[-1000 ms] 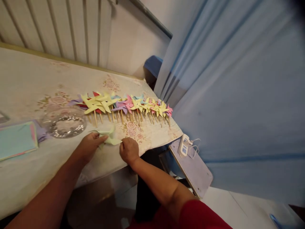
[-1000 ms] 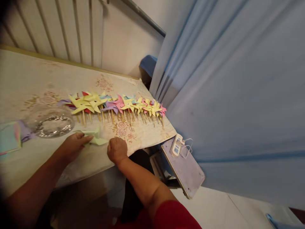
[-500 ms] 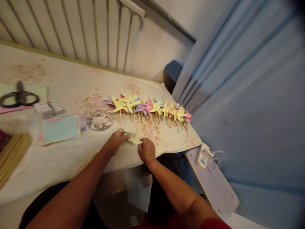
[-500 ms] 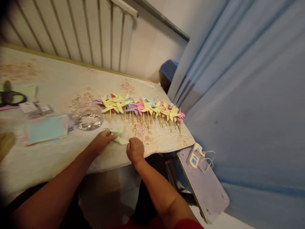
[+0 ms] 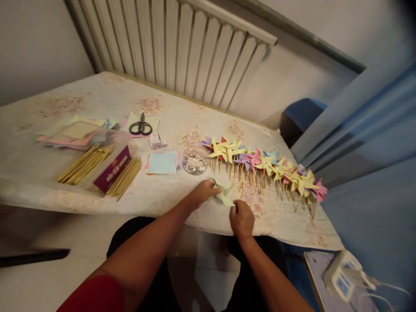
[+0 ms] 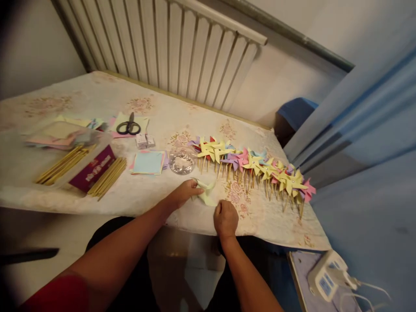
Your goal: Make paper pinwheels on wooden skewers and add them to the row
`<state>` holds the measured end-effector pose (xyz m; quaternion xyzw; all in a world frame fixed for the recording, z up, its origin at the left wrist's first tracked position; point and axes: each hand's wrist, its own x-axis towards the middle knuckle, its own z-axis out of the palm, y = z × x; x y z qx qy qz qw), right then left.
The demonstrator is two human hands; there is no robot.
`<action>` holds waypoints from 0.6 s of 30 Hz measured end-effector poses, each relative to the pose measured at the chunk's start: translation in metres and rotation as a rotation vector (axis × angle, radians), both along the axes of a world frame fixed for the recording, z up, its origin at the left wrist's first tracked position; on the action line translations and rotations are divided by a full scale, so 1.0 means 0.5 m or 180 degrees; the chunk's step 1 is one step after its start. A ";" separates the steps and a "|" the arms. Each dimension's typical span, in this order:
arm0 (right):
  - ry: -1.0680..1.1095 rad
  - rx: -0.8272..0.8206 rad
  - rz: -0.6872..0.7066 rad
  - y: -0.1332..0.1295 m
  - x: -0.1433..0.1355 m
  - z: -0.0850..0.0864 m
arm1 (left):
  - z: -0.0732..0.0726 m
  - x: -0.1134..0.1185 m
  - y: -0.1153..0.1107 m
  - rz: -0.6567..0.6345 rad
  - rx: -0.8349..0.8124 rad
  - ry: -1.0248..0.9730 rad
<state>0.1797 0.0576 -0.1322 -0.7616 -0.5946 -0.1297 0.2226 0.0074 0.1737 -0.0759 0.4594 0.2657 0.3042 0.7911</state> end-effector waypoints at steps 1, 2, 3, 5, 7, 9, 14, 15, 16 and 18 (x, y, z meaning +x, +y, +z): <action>-0.0006 0.0006 0.0004 -0.001 0.000 -0.001 | 0.000 -0.002 0.000 -0.0010 -0.0043 -0.0007; -0.0010 0.0014 0.0005 -0.001 0.001 -0.002 | -0.001 -0.005 0.000 -0.0013 -0.0073 -0.0023; -0.0012 0.0023 0.0002 -0.001 0.002 -0.004 | -0.001 -0.007 0.000 -0.0016 -0.0092 -0.0045; -0.0015 0.0044 -0.0016 -0.002 0.002 -0.006 | -0.002 -0.013 0.000 0.0002 -0.0096 -0.0080; -0.0019 0.0054 -0.0031 -0.002 0.001 -0.008 | -0.002 -0.019 0.000 0.0003 -0.0086 -0.0089; -0.0002 0.0050 -0.0059 -0.003 -0.001 -0.008 | -0.004 -0.025 0.001 0.0007 -0.0071 -0.0104; 0.0423 0.0114 -0.0055 -0.009 0.003 -0.011 | -0.016 -0.033 0.009 0.0118 0.0021 -0.0005; 0.0662 0.0191 -0.0074 -0.011 0.007 -0.011 | -0.019 -0.032 0.011 0.0131 0.0036 0.0002; 0.0958 0.0303 -0.0126 -0.013 0.011 -0.009 | -0.022 -0.031 0.013 0.0143 0.0047 0.0006; 0.1577 0.0658 -0.0341 -0.015 0.013 0.004 | -0.026 -0.025 0.015 0.0192 0.0048 0.0078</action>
